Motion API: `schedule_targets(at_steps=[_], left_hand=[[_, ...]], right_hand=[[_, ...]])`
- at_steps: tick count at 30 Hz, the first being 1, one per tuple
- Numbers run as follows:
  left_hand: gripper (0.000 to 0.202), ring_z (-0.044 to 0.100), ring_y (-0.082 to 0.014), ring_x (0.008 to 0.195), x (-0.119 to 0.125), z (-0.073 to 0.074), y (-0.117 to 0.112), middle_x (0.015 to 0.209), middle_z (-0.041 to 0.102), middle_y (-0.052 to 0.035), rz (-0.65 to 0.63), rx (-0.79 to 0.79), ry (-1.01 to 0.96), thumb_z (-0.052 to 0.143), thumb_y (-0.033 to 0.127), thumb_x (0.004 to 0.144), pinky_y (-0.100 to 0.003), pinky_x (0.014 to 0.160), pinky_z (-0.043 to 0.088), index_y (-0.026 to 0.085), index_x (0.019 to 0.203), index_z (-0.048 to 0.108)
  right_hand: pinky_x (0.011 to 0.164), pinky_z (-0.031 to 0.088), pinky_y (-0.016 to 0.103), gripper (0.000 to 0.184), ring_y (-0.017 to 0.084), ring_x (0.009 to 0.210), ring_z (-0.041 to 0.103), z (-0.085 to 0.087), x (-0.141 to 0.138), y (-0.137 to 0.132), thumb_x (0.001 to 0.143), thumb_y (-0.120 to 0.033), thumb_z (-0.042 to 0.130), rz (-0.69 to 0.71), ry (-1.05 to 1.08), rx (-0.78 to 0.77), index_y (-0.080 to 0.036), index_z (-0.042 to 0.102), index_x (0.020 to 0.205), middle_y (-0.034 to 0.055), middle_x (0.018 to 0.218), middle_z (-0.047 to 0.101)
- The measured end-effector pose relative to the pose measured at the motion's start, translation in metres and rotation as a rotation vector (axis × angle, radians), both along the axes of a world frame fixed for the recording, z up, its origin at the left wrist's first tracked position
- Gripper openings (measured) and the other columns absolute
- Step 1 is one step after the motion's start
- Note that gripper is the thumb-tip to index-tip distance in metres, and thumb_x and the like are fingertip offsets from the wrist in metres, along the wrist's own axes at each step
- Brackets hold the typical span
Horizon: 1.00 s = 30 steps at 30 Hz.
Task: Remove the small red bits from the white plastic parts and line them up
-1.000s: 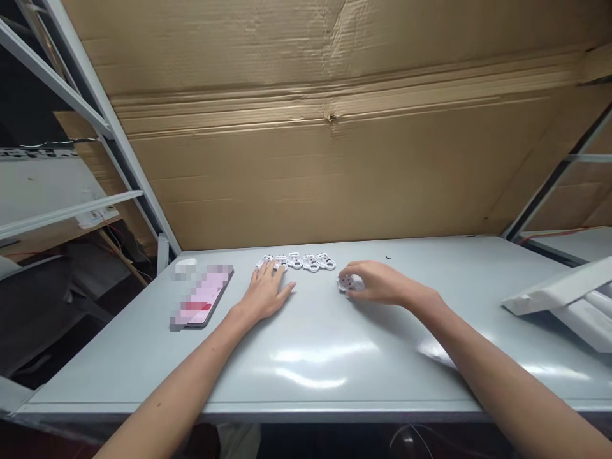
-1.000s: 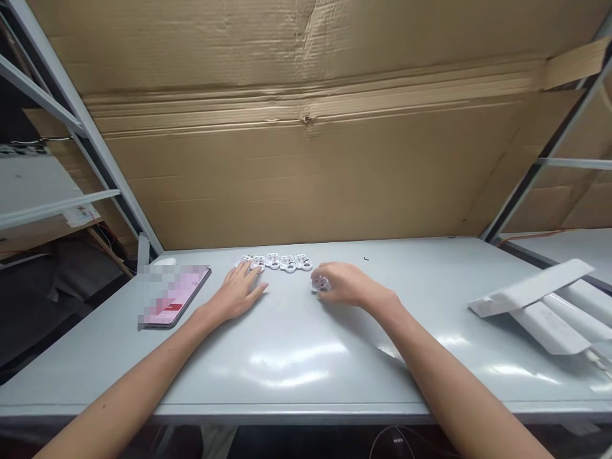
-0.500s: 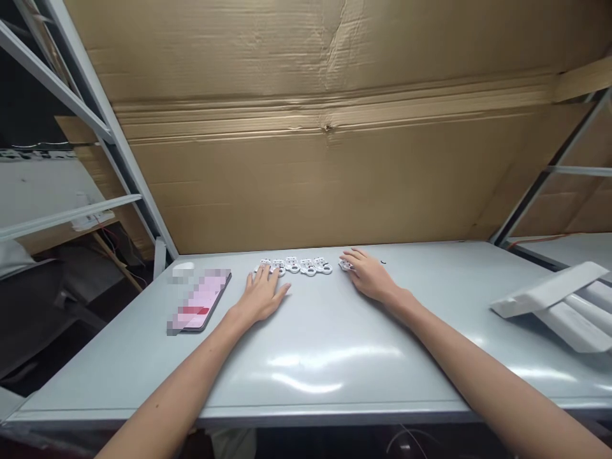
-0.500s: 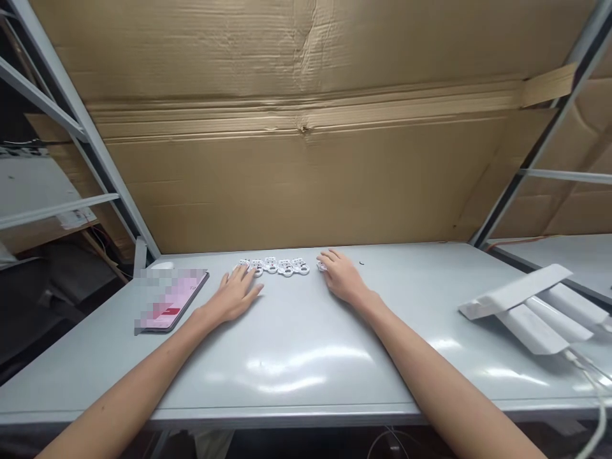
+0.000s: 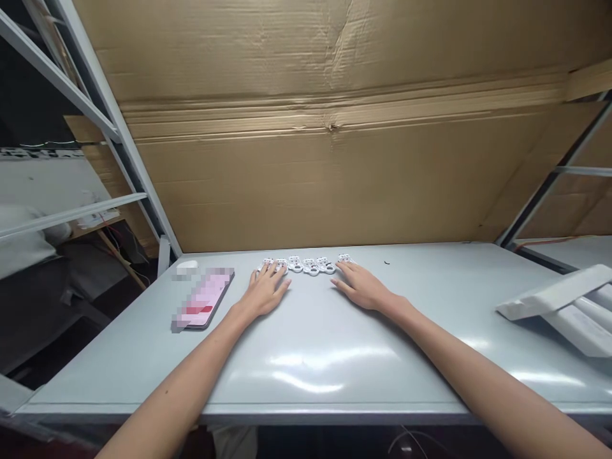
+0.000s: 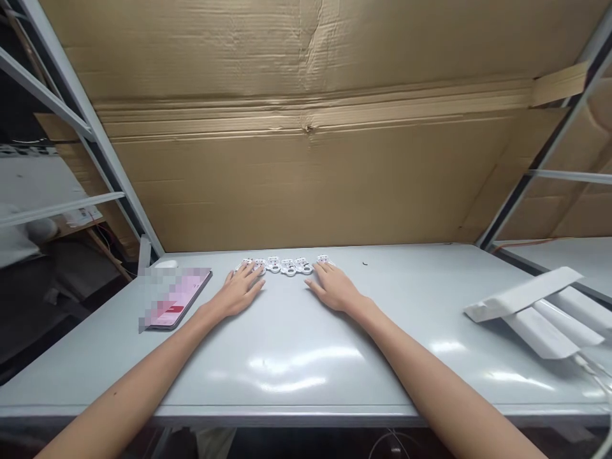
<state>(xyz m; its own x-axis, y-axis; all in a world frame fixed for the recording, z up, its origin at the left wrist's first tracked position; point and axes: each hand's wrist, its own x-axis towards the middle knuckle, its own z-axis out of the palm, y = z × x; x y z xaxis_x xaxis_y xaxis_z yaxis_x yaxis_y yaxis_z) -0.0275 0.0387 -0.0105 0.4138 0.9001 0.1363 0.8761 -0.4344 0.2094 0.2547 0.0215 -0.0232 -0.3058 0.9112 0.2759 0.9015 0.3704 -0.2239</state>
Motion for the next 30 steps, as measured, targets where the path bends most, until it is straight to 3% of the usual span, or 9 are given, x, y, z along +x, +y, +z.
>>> schedule_targets(at_steps=[8, 11, 16, 23, 30], left_hand=[[0.058, 0.018, -0.0358, 0.148, -0.001, -0.001, 0.002, 0.159, 0.028, -0.0134, -0.014, 0.021, 0.025, 0.026, 0.054, 0.102, -0.061, 0.115, 0.020, 0.022, 0.148, 0.040], [0.058, 0.015, -0.0368, 0.149, 0.000, 0.000, 0.001, 0.160, 0.028, -0.0111, -0.079, 0.043, 0.004, 0.032, 0.055, 0.100, -0.061, 0.116, 0.015, 0.023, 0.146, 0.045], [0.058, 0.016, -0.0326, 0.149, 0.008, 0.008, -0.002, 0.159, 0.030, -0.0073, -0.218, 0.032, 0.019, 0.036, 0.055, 0.100, -0.059, 0.119, 0.008, 0.024, 0.148, 0.043], [0.063, 0.012, -0.0309, 0.150, 0.012, 0.012, -0.005, 0.160, 0.027, -0.0053, -0.229, -0.046, 0.014, 0.034, 0.057, 0.099, -0.057, 0.120, 0.006, 0.023, 0.153, 0.032], [0.061, 0.020, -0.0295, 0.149, 0.010, 0.011, -0.003, 0.155, 0.038, -0.0074, -0.250, -0.028, -0.026, 0.034, 0.058, 0.099, -0.053, 0.121, 0.008, 0.022, 0.148, 0.041]], right_hand=[[0.106, 0.043, 0.052, 0.050, 0.034, 0.129, 0.053, 0.012, 0.001, -0.004, 0.094, -0.044, 0.047, 0.107, 0.074, -0.018, -0.019, 0.051, 0.137, 0.0163, 0.140, 0.056], [0.106, 0.043, 0.052, 0.048, 0.033, 0.127, 0.053, 0.010, -0.001, -0.004, 0.094, -0.041, 0.048, 0.121, 0.068, 0.002, -0.019, 0.052, 0.136, 0.0160, 0.139, 0.057], [0.111, 0.039, 0.051, 0.049, 0.032, 0.134, 0.047, 0.003, -0.002, 0.001, 0.095, -0.045, 0.047, 0.143, 0.062, 0.073, -0.017, 0.055, 0.135, 0.0162, 0.143, 0.053], [0.120, 0.022, 0.053, 0.067, 0.032, 0.147, 0.026, -0.002, -0.009, 0.002, 0.095, -0.061, 0.039, 0.219, 0.045, -0.019, -0.020, 0.043, 0.148, 0.0120, 0.156, 0.038], [0.117, 0.027, 0.054, 0.067, 0.033, 0.146, 0.029, 0.004, -0.010, -0.003, 0.096, -0.062, 0.037, 0.201, 0.044, -0.068, -0.020, 0.043, 0.147, 0.0128, 0.155, 0.040]])
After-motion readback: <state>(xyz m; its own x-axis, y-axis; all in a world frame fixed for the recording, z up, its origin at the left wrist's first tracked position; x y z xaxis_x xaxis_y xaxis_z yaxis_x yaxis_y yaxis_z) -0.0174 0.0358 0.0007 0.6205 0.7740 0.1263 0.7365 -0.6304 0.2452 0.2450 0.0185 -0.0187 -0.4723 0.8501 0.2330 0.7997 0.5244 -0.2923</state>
